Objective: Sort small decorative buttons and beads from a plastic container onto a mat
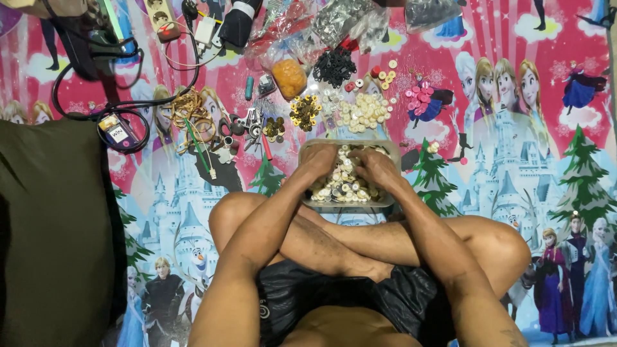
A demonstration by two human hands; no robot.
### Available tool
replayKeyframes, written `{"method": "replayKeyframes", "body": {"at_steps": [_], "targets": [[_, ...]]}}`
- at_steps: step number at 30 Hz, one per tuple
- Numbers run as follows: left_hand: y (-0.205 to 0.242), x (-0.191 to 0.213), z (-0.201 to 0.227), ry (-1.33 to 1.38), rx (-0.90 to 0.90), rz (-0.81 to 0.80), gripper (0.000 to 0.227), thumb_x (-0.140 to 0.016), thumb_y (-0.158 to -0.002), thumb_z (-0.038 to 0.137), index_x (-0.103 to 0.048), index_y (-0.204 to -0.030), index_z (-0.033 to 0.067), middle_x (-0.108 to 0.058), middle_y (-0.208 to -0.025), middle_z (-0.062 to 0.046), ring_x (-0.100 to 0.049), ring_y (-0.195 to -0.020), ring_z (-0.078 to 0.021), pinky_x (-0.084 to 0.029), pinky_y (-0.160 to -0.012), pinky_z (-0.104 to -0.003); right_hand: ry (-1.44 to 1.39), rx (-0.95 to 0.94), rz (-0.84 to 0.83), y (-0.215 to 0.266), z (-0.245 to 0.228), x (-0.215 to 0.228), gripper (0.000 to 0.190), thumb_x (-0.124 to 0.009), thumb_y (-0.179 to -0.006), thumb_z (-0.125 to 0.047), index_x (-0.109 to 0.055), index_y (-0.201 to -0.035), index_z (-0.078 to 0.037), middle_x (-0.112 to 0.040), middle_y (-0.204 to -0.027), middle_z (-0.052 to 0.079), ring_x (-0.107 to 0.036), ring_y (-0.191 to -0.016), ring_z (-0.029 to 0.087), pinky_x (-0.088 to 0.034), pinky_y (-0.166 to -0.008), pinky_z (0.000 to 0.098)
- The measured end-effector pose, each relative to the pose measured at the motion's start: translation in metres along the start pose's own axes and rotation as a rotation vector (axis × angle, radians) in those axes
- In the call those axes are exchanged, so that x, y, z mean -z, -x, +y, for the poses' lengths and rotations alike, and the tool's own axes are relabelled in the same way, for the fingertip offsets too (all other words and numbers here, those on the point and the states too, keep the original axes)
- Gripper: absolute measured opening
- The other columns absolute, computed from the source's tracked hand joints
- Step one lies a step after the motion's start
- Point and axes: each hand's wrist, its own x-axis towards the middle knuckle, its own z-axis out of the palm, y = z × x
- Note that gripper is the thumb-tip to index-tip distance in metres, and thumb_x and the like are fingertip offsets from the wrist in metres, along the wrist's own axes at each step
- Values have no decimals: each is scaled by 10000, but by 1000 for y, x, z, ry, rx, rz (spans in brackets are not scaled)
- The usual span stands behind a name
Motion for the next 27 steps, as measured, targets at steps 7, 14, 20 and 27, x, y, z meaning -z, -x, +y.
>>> {"method": "replayKeyframes", "body": {"at_steps": [7,14,20,27], "targets": [[-4,-12,-19,60,29,41,371,-564,-917,48,-687,-1262,-16,-681,-1191,-339,-624,-1199,-527,-526,-1006,-611,-22,52,-11,0,-6,-2,434,-685,-917,-261,-638,-1344,-198,-686,-1077,205,-665,-1076,454,-542,-925,570],[6,-4,-4,-35,-47,-81,379,-495,-957,109,-685,-1274,26,-694,-1232,-285,-624,-1242,-481,-451,-1070,-633,33,-13,65,-9,15,-7,342,-632,-950,-259,-687,-1281,-197,-714,-1099,183,-682,-1096,421,-553,-927,544],[-16,-22,-24,36,-39,33,329,-545,-910,154,-738,-1161,65,-737,-1084,-273,-689,-1120,-477,-551,-939,-611,19,-67,106,-14,33,-15,316,-608,-960,-298,-705,-1256,-243,-732,-1114,149,-684,-1107,393,-553,-942,529],[-24,-49,-15,-119,-202,243,313,-432,-949,74,-688,-1078,-52,-747,-955,-282,-731,-969,-494,-583,-841,-599,-13,-12,114,-9,17,-11,309,-613,-947,-232,-726,-1226,-163,-733,-1132,202,-670,-1113,441,-547,-941,556]]}}
